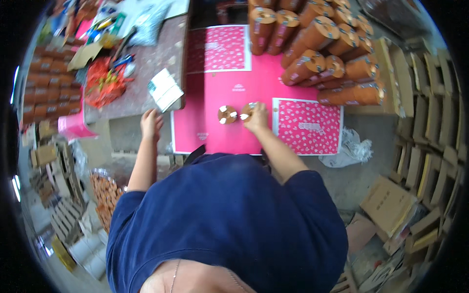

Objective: Applying green adhesive labels to brown cylindrical furniture components and organizing them on a pallet.

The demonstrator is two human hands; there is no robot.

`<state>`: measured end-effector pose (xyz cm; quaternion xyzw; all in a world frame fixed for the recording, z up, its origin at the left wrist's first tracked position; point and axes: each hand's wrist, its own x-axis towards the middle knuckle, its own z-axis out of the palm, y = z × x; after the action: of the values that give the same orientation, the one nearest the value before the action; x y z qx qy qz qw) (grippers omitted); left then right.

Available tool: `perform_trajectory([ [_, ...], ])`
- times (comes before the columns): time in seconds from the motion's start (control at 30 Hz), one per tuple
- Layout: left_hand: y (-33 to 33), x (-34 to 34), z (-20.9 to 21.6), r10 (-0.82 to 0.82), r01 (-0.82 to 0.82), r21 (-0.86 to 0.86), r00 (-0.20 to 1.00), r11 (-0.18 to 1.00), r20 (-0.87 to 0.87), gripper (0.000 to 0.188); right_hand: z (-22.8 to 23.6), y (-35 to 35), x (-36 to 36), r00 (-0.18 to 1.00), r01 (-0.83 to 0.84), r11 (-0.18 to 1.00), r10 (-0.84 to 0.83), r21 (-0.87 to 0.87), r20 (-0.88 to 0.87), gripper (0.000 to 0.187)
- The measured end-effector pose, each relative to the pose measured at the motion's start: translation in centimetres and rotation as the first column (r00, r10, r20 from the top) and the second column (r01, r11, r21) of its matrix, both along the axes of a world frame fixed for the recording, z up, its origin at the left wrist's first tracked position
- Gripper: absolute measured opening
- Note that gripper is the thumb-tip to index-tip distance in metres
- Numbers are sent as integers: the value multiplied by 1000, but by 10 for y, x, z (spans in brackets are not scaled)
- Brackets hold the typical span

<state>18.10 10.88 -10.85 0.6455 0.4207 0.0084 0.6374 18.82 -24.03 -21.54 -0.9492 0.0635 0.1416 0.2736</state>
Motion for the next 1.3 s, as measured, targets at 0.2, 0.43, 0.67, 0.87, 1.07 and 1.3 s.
perform_trajectory([
  [0.2,30,23,-3,28,-32,-23,990,999,-141,47,-12,16,-10,982,-130,992,128,-1,-137,79],
  [0.43,46,66,-40,19,-15,32,991,999,-130,39,-43,-17,-8,999,-8,972,18,234,-37,54],
  [0.67,35,75,-56,40,329,645,872,690,-488,87,113,-111,120,444,114,955,-295,274,846,22],
  [0.87,-7,83,-9,203,250,652,819,716,-536,82,203,-144,160,474,180,840,-529,511,704,30],
  [1.07,-5,85,-5,206,139,621,869,771,-450,84,184,-82,128,727,-5,886,-316,464,610,26],
  [1.3,13,98,-6,199,103,624,897,774,-395,66,170,-18,80,906,-139,836,-109,531,409,24],
])
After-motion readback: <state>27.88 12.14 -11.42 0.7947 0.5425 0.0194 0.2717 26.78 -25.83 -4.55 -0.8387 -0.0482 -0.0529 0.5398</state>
